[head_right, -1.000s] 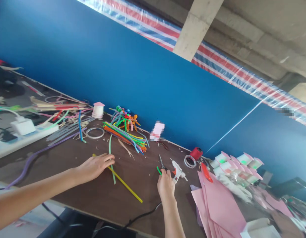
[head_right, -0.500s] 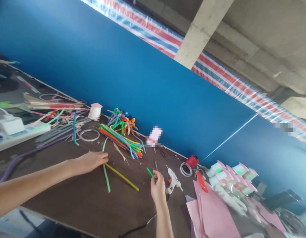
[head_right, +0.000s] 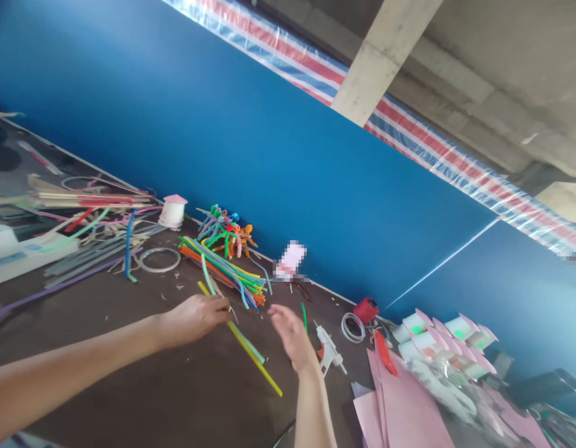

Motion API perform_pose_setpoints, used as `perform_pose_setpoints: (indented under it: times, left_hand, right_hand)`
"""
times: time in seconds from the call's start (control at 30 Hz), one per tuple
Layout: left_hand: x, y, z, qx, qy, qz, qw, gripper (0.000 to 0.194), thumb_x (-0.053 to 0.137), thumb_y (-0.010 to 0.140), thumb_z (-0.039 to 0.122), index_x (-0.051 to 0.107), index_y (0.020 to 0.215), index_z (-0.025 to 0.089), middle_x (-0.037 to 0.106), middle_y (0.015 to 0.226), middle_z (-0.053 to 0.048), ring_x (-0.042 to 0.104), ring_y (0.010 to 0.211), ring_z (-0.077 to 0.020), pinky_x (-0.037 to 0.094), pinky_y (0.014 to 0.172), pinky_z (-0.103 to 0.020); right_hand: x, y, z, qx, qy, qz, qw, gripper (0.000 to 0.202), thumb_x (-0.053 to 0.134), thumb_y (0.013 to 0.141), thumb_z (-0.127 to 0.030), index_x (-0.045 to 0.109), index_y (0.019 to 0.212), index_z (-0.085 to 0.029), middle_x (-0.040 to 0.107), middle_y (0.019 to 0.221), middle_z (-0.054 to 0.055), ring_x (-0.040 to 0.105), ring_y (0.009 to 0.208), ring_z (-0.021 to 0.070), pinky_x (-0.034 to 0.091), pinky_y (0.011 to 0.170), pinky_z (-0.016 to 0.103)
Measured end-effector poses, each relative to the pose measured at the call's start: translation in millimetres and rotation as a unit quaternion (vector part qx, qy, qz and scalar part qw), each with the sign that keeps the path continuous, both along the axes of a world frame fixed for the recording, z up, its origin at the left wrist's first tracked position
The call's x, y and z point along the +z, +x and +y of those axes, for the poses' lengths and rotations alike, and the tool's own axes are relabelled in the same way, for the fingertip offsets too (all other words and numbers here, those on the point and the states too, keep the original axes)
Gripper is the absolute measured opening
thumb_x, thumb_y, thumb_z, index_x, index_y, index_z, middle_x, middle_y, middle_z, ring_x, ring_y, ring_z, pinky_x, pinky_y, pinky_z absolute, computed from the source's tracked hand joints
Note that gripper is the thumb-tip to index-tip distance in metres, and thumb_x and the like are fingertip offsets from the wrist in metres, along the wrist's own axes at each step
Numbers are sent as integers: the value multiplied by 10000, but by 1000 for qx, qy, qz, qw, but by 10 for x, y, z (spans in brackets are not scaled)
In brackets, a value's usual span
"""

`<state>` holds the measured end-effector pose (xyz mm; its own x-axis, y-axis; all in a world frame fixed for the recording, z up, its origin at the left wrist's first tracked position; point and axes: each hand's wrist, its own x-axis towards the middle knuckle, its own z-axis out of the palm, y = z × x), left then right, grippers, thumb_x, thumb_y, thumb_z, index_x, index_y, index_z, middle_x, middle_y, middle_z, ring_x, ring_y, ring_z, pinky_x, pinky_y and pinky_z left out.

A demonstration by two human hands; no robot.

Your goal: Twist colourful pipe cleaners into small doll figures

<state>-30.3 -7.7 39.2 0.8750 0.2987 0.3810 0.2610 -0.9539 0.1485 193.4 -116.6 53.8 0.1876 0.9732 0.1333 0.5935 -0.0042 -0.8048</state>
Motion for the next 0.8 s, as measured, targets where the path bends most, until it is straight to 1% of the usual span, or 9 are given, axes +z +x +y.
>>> perform_pose_setpoints:
  times: [0.03,0.1,0.2,0.27,0.37,0.47,0.53,0.6,0.8]
  left_hand:
    - [10,60,42,3,5,7,1000,231,410,759,70,585,854,188,557,804,-58,531,732,-170,419,606,-245]
    - [27,157,102,-2,-7,-13,1000,239,408,768,82,587,887,187,563,839,-66,530,792,-175,431,675,-261]
    - [15,261,137,24,-32,-146,989,322,407,794,138,521,1084,216,504,1102,-96,430,1048,-234,376,861,-372]
    - [-46,326,139,87,-80,-275,954,432,430,793,197,396,1223,213,356,1279,-120,307,1167,-276,302,926,-453]
    - [-191,442,137,169,-290,-420,843,538,460,781,308,296,1273,163,383,1231,-150,416,1057,-249,403,813,-389]
    - [-299,536,139,82,-568,-380,725,487,444,783,421,421,1172,128,545,976,-101,535,724,-153,436,585,-266]
    - [-322,548,147,38,-651,-371,661,461,446,774,465,497,1073,119,569,802,-55,518,611,-117,393,496,-216]
    - [-313,517,157,33,-681,-385,622,426,492,748,462,530,1007,125,547,685,-17,500,562,-102,358,455,-192]
    - [-258,374,132,-10,-705,-350,617,506,573,699,371,456,1147,167,574,890,-57,530,642,-119,385,447,-195]
  right_hand:
    - [10,-107,29,57,-37,3,998,367,485,777,-336,512,1116,-197,609,1034,70,569,936,185,433,779,291]
    - [-24,-276,101,82,-72,-44,993,414,602,685,-315,537,1081,-208,627,943,41,597,782,168,441,662,248]
    - [-116,-350,218,37,-91,-54,994,230,460,780,-298,616,897,-175,563,570,-16,507,483,107,362,475,203]
    - [-151,-301,274,1,-76,1,997,269,421,799,-327,621,830,-150,454,462,-43,413,411,85,303,418,190]
    - [-179,-201,302,2,-89,152,984,328,420,789,-406,589,893,-146,396,467,-67,302,354,53,229,357,174]
    - [-242,-170,289,45,-124,233,963,376,422,781,-458,572,935,-149,407,476,-74,259,323,32,195,335,163]
    - [-304,-190,279,71,-144,224,961,405,422,778,-484,583,919,-140,435,477,-67,277,315,27,195,332,160]
    - [-358,-224,276,88,-157,194,964,424,408,784,-496,589,913,-135,468,489,-56,321,317,29,217,336,158]
    - [-430,-291,282,81,-162,115,977,424,352,820,-492,584,909,-149,465,496,-58,366,324,36,245,333,149]
